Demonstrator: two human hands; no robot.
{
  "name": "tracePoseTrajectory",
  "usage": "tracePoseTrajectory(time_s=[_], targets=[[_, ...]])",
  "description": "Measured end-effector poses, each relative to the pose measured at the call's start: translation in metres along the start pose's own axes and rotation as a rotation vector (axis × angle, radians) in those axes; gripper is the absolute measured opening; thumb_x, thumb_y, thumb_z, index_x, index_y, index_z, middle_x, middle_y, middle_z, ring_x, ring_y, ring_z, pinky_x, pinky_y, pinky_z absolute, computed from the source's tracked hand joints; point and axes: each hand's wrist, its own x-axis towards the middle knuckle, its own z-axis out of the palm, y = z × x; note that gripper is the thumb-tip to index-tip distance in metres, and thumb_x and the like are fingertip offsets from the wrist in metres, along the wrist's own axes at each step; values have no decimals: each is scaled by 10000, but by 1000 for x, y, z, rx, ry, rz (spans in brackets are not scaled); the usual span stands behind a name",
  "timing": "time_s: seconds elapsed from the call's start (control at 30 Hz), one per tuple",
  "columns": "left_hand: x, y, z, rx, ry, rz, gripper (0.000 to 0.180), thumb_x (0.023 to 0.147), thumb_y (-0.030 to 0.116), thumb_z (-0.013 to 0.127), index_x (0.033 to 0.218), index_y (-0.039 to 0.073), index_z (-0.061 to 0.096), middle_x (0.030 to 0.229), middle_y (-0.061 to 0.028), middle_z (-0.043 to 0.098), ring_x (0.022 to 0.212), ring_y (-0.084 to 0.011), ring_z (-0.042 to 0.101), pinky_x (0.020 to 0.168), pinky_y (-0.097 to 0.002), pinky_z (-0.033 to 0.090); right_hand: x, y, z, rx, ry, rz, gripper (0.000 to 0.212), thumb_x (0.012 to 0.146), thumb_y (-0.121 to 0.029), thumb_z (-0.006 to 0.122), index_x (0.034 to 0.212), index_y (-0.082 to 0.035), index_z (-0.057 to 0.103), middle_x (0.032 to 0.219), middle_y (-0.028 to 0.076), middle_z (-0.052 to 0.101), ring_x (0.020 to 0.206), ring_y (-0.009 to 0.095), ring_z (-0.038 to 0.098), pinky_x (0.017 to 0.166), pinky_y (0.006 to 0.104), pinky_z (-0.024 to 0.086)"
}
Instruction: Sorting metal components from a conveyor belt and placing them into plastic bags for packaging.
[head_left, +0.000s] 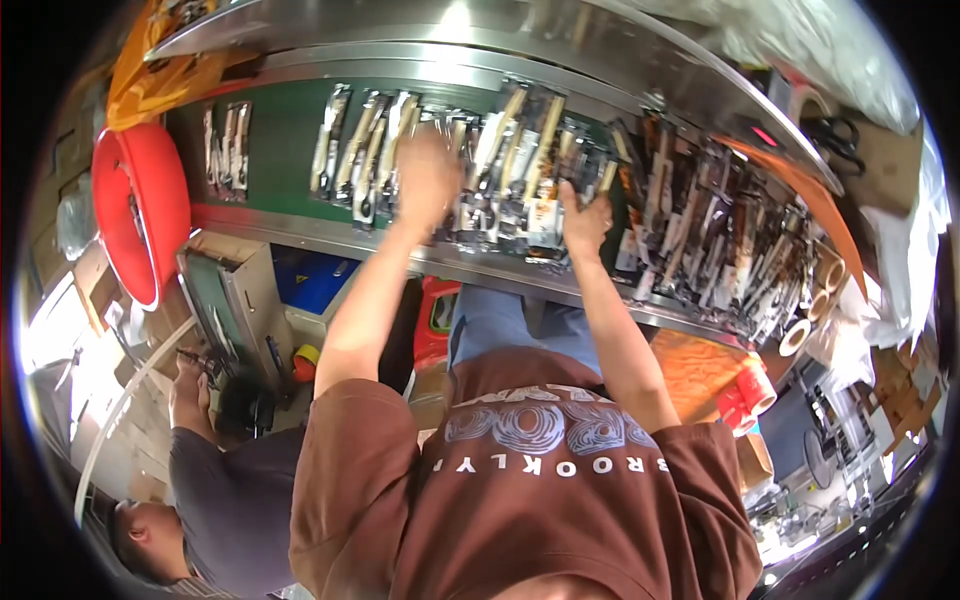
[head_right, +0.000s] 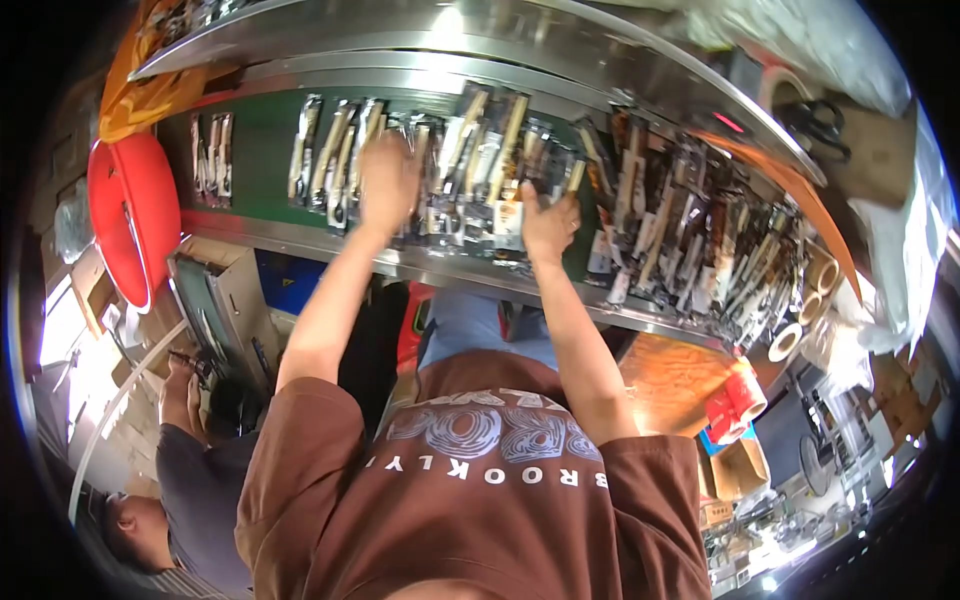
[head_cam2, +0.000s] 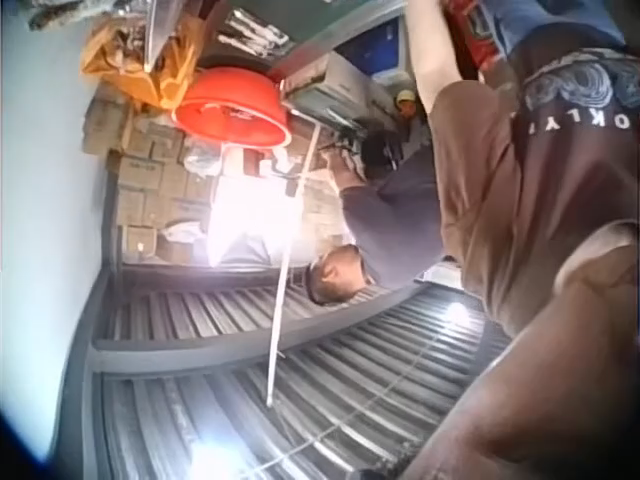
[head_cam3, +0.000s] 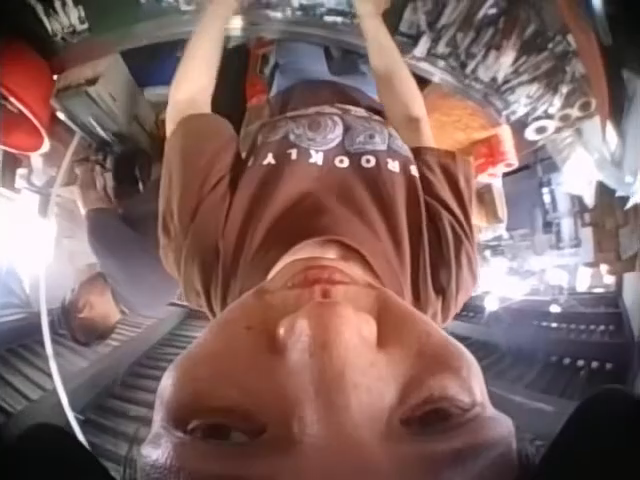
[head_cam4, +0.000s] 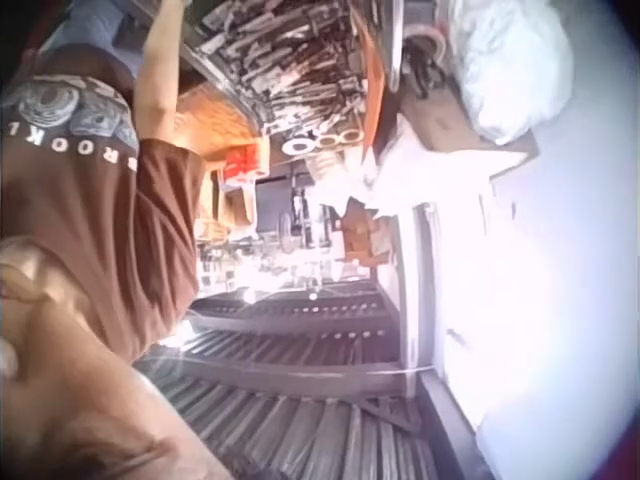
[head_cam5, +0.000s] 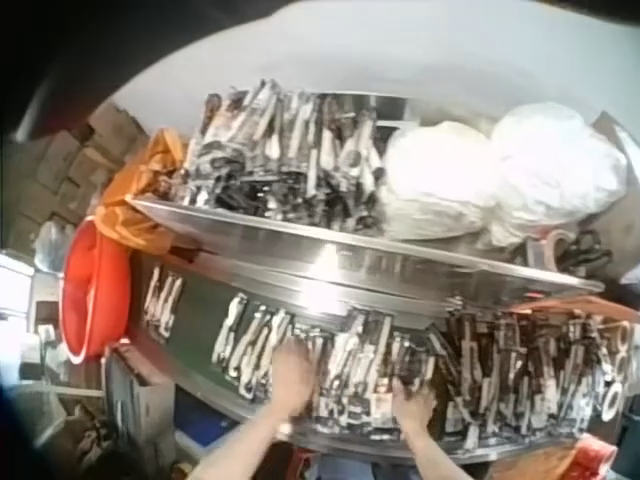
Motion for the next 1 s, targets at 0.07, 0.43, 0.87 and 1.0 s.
tracePoseTrajectory(time_s=[0.07,0.43,0.87,1.0], targets=[[4,-104,-29,-51,307,-295,277,698,148,590,880,-57,547,941,-237,544,932,-393,490,807,-480,364,-3,-18,8,-35,73,113,1024,683,-734,516,1351,-5,251,1341,253,297,1225,431,287,963,541,291],[-6,-36,22,24,-155,-512,1002,635,652,640,1321,17,278,1245,-218,379,1108,-376,365,877,-508,372,-22,-127,54,-95,37,199,1135,558,-769,592,1339,-14,261,1337,274,275,1227,436,279,916,559,330],[45,6,43,-1032,-151,-556,891,691,406,760,1272,-57,270,1118,-173,531,1013,-214,538,891,-310,423,62,-64,-38,995,-723,97,367,798,-249,653,1105,-74,557,1040,45,607,959,188,566,835,316,436],[77,2,53,-1204,-371,-534,804,694,420,747,1248,-43,391,1132,-167,561,1055,-209,527,928,-323,396,98,-108,-33,699,-595,147,758,710,-480,709,1277,-67,423,1232,86,468,1114,224,442,880,373,378]])
